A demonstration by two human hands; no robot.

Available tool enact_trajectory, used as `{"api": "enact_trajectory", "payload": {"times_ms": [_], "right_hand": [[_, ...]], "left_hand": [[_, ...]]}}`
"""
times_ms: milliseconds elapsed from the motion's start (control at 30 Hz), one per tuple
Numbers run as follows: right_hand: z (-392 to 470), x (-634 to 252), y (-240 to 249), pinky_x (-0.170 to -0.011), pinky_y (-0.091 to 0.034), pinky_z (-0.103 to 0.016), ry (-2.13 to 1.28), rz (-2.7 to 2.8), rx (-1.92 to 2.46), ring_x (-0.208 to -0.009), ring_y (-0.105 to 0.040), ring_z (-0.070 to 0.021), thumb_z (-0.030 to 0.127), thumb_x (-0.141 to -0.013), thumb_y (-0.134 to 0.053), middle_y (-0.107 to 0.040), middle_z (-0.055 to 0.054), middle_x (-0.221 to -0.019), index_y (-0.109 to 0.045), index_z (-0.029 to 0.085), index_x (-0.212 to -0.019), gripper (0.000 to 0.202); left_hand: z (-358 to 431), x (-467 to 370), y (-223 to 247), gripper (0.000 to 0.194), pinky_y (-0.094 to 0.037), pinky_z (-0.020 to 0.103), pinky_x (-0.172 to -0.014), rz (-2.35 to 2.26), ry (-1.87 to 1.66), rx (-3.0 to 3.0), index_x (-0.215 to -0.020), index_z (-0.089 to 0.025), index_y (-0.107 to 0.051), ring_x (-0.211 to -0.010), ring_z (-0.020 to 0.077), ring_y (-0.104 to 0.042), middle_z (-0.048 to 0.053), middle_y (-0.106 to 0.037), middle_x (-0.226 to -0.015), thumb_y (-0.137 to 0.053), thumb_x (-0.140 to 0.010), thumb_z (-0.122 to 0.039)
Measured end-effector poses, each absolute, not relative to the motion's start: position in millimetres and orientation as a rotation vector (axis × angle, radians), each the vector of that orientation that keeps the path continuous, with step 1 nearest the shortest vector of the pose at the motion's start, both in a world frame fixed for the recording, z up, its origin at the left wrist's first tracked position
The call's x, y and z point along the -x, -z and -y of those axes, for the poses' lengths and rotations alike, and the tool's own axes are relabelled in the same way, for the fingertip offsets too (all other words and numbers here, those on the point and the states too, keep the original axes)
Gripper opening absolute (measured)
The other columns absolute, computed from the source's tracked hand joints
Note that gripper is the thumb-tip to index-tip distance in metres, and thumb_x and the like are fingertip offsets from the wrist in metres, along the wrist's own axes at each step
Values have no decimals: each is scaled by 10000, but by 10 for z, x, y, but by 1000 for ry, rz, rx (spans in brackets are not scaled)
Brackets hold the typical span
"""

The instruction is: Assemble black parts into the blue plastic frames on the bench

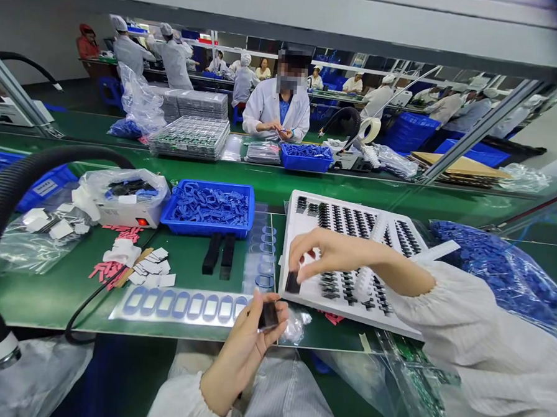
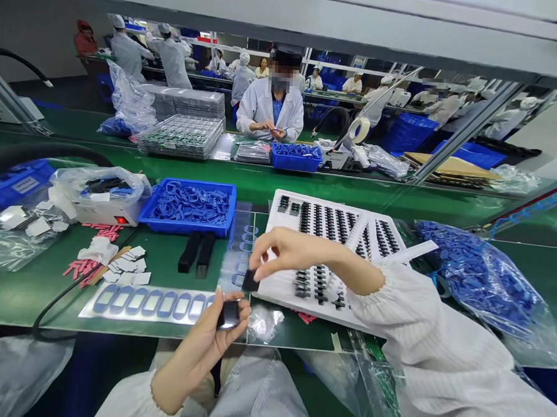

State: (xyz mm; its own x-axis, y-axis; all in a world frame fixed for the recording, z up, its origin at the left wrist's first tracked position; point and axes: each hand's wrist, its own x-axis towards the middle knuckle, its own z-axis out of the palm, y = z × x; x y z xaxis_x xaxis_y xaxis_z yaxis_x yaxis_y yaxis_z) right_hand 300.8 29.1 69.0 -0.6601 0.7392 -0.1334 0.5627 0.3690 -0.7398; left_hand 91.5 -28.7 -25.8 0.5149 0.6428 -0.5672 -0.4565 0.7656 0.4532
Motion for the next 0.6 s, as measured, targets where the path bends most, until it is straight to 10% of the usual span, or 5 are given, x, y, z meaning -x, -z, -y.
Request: {"api": "enact_trajectory", "payload": {"times_ms": [600], "right_hand": [[-60,-2483,-433,-645,-424,-207,-1347,2519,1161,-702,-594,-127,332,-811,-615,-693,-50,-810,-719,131,-898,243]], "left_hand": [[519,-810,289,351,-533,233,-722,-672,-667,-394,-883,-115,-618,-801,149,-645,88,-674,-866,-593,-801,-455]]}}
